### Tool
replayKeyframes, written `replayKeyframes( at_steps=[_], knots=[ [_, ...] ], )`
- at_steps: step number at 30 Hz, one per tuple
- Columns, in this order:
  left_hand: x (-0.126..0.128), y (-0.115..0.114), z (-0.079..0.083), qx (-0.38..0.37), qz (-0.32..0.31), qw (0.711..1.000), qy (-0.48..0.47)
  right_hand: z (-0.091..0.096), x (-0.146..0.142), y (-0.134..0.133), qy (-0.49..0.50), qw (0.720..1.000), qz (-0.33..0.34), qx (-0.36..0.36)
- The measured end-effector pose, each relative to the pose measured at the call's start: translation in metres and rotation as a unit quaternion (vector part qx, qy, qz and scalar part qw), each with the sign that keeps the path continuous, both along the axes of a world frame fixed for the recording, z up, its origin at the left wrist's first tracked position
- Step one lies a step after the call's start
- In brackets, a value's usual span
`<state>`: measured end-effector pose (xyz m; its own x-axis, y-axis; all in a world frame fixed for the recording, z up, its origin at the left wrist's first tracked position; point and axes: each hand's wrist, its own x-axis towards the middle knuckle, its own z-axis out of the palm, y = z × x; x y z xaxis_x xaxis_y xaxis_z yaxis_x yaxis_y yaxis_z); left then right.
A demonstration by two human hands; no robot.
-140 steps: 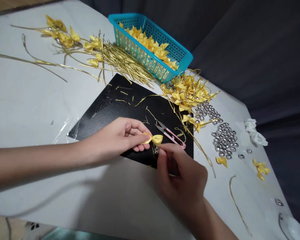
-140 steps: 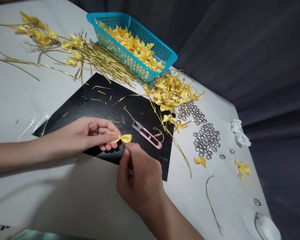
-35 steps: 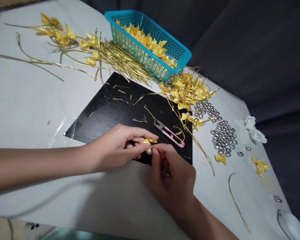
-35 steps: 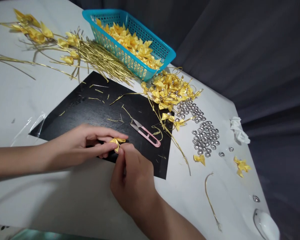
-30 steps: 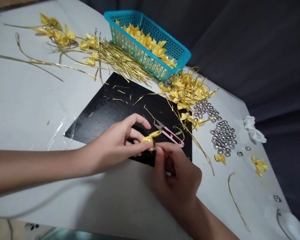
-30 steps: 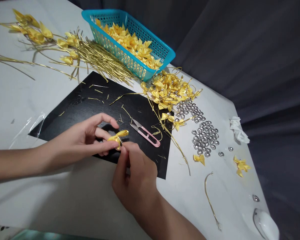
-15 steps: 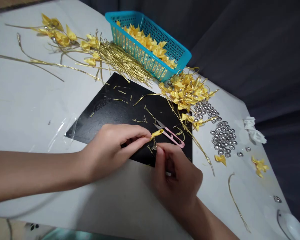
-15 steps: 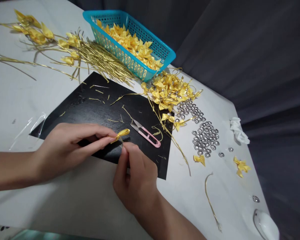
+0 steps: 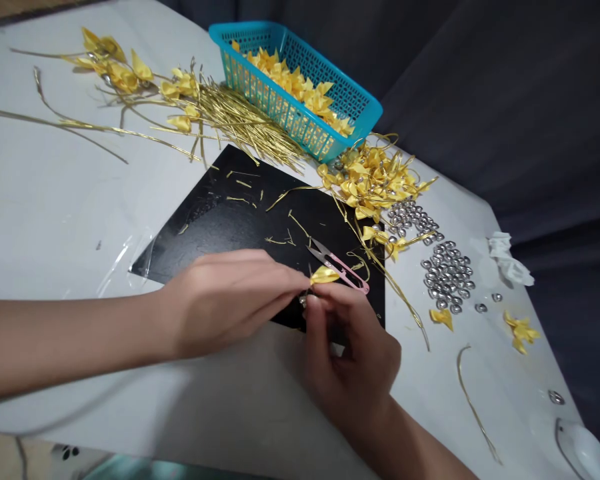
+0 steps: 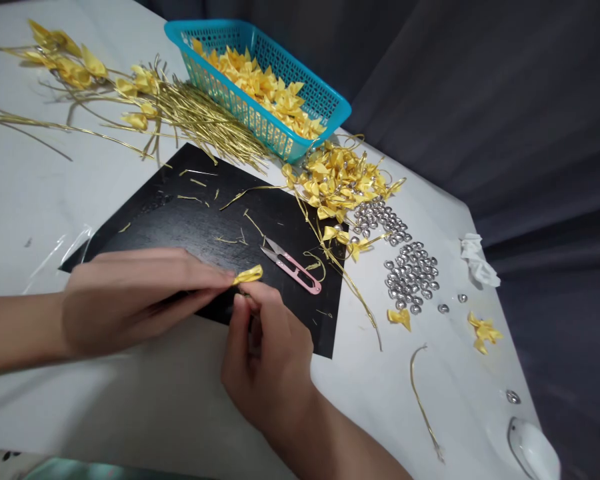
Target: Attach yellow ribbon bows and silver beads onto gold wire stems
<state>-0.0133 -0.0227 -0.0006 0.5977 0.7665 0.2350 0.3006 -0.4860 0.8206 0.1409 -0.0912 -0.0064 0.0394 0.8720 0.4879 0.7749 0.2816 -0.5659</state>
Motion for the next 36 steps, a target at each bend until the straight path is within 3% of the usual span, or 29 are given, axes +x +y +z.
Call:
replayKeyframes(
  at_steps=[4,8,19,26,28,32,36],
  knots=[
    [-0.006,0.008,0.003,-0.026,-0.062,0.998,-0.012,-0.001,0.000,0.000,0.020,0.999,0.007,-0.029],
    [-0.008,0.003,0.010,-0.050,-0.028,0.998,-0.001,-0.002,0.000,0.001,0.031,0.997,0.025,-0.068],
    [-0.008,0.000,0.010,-0.032,-0.058,0.998,0.020,-0.004,0.001,0.002,0.044,0.996,0.033,-0.072],
    [0.000,0.002,0.006,-0.001,-0.004,1.000,-0.020,-0.005,0.002,0.003,0.080,0.994,0.043,-0.059],
    [0.005,0.004,0.002,-0.040,0.030,0.998,-0.045,-0.005,0.002,0.005,0.068,0.997,0.021,-0.044],
    [0.013,0.007,-0.002,-0.257,0.053,0.962,-0.069,-0.003,0.001,0.007,-0.010,0.999,-0.022,-0.024],
    [0.014,0.007,-0.001,-0.267,0.035,0.962,-0.051,0.001,0.000,0.007,-0.013,1.000,-0.018,-0.020]
  ],
)
